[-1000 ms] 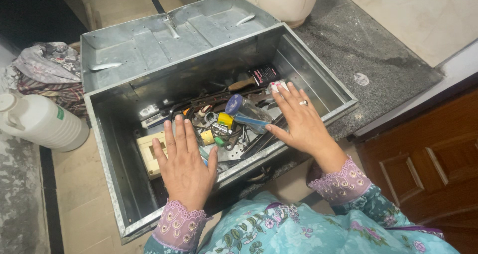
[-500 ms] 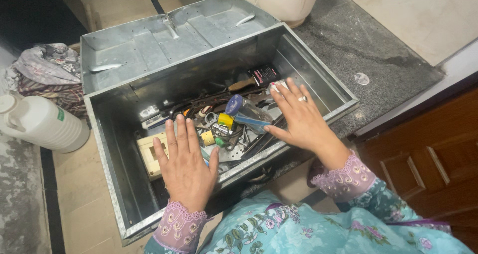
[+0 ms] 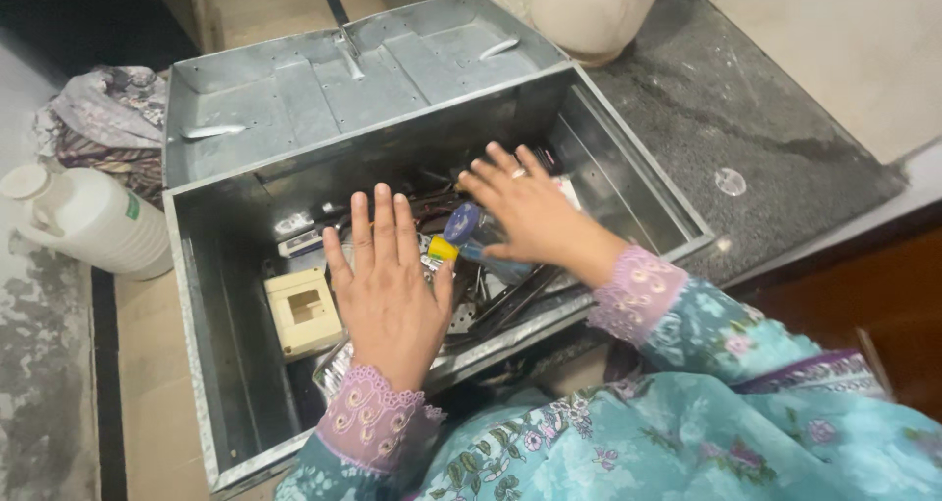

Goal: The person repeatedly reaches into a metal toolbox, picks up various tools and small items, and places them on the countertop. The person handles items one at a time, including a small jar, a screwdriver, a wrench, and a tape measure, arranging them on the counter.

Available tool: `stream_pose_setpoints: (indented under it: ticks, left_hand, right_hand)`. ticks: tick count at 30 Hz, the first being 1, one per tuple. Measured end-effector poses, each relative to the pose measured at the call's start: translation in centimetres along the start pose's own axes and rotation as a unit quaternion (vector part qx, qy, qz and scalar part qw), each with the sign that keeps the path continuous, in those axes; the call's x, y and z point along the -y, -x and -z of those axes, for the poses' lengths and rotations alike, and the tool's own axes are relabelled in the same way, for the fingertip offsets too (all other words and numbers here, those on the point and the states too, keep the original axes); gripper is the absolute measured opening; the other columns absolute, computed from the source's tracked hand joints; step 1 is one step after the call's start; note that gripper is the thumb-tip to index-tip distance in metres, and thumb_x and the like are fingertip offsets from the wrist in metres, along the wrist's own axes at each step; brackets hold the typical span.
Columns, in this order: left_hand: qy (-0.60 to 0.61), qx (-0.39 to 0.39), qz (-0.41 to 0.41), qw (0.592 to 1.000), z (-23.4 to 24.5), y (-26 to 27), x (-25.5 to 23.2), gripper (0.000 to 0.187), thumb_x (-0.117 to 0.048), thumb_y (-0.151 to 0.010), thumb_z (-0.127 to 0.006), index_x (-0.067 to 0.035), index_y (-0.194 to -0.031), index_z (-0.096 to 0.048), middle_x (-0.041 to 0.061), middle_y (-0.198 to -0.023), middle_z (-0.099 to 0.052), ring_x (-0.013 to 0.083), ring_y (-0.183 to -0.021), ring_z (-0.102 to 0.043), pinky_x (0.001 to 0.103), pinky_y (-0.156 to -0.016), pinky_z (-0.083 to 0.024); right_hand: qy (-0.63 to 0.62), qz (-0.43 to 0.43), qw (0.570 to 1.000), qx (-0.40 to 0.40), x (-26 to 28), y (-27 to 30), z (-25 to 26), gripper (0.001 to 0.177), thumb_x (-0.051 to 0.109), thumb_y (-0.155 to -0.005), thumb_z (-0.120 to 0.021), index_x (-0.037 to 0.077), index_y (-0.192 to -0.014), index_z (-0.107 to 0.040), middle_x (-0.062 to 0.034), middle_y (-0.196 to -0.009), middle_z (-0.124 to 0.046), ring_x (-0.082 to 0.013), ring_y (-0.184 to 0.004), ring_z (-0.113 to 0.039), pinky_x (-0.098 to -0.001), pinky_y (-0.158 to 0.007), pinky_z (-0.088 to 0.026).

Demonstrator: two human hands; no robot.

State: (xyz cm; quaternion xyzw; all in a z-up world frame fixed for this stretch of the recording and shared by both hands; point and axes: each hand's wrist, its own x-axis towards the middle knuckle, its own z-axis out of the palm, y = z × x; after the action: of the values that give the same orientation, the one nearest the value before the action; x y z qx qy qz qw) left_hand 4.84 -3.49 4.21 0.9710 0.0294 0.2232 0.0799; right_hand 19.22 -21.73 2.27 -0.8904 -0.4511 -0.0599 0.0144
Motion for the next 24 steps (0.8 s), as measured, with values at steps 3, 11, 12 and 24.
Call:
stream_pose_setpoints:
  ticks: [3,11,12,24]
  left_hand:
    - [-0.008,0.009,0.013,1.000,-1.0,-0.6,-0.6,0.080,-0.044,-0.088,-0.063,-0.001,-0.153,-0.043,0.015,-0.162,-0.036,0.0316,-0.153,-0.024,0.056,-0.123,-0.011]
    - [-0.023,0.033,0.058,0.998,-3.2,-1.2,-0.9,0.081,-0.043,-0.086,-0.064,-0.006,-0.154,-0.042,0.014,-0.162,-0.036,0.0309,-0.153,-0.023,0.057,-0.122,-0.011]
    - [-0.024,0.035,0.062,0.997,-3.3,-1.3,-0.9,0.081,-0.043,-0.085,-0.064,-0.006,-0.154,-0.042,0.014,-0.162,-0.036,0.0310,-0.153,-0.023,0.057,-0.122,-0.011]
    - [-0.007,0.043,0.056,0.997,-3.7,-1.3,-1.0,0.077,-0.042,-0.085,-0.065,-0.009,-0.151,-0.046,0.014,-0.161,-0.036,0.0340,-0.153,-0.021,0.059,-0.122,-0.009]
  right_hand:
    - [-0.002,0.029,0.999,0.038,-0.4,-1.3,-2.2,0.113,0.046,-0.060,-0.092,0.005,-0.150,-0.038,-0.0199,-0.152,-0.044,-0.0410,-0.148,-0.027,-0.0620,-0.118,-0.019]
    - [-0.025,0.026,0.992,0.117,-2.7,-3.5,-7.1,0.120,0.041,-0.056,-0.096,0.011,-0.155,-0.033,-0.0163,-0.154,-0.043,-0.0409,-0.150,-0.027,-0.0604,-0.120,-0.020]
    - [-0.021,0.021,0.991,0.132,-2.9,-3.8,-7.5,0.122,0.040,-0.056,-0.096,0.013,-0.155,-0.032,-0.0156,-0.154,-0.042,-0.0407,-0.150,-0.026,-0.0603,-0.120,-0.019]
    - [-0.175,-0.050,0.975,0.126,-3.0,-4.2,-7.8,0.129,0.030,-0.052,-0.100,0.019,-0.157,-0.026,-0.0223,-0.135,-0.059,-0.0413,-0.131,-0.052,-0.0566,-0.114,-0.032]
